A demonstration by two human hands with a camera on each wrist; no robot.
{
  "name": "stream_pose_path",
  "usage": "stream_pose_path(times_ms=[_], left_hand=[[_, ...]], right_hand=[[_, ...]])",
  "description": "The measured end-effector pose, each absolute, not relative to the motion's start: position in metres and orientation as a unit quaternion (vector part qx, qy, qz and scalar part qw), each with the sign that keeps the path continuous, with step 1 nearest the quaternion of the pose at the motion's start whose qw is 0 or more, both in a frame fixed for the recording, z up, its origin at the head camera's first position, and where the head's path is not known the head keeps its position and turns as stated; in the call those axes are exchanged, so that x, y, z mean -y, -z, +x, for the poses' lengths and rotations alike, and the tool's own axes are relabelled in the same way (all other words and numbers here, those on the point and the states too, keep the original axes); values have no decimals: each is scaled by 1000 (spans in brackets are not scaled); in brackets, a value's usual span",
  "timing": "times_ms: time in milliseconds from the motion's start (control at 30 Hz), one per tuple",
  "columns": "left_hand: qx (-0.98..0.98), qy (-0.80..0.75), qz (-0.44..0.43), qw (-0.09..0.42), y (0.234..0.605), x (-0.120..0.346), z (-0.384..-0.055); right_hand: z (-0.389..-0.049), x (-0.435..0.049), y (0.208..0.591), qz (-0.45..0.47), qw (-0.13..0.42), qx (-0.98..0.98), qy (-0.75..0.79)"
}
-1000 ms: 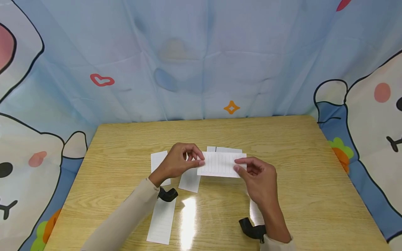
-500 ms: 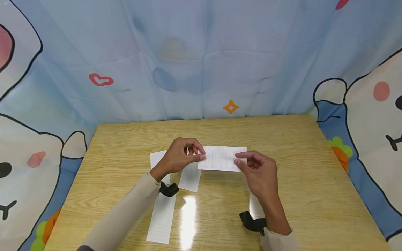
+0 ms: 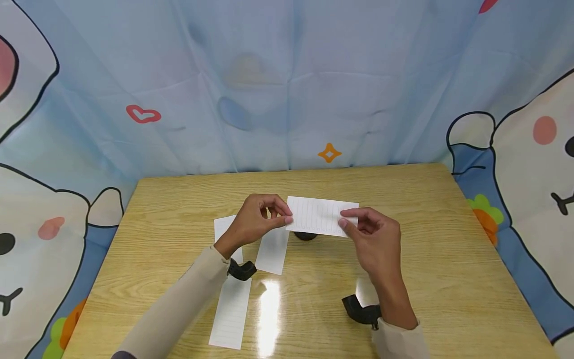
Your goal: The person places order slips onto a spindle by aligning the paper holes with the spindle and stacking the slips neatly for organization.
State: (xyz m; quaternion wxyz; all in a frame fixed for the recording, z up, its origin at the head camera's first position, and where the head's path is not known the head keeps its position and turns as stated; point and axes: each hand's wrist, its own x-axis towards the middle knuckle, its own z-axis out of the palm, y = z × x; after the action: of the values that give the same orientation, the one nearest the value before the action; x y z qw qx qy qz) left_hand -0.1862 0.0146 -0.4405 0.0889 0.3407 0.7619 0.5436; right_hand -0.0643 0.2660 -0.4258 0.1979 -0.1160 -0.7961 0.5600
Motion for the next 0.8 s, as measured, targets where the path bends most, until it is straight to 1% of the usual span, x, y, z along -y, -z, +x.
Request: stream_pose_path(times_ms=[400,800], left_hand=[[-749,-562,333,110,442,-18,-191],[-756,-564,316,101,441,-25,-196]], right_hand=[[-70,-269,424,-116,180,790,-575],[-80,-274,426,-120,173,793,-572]])
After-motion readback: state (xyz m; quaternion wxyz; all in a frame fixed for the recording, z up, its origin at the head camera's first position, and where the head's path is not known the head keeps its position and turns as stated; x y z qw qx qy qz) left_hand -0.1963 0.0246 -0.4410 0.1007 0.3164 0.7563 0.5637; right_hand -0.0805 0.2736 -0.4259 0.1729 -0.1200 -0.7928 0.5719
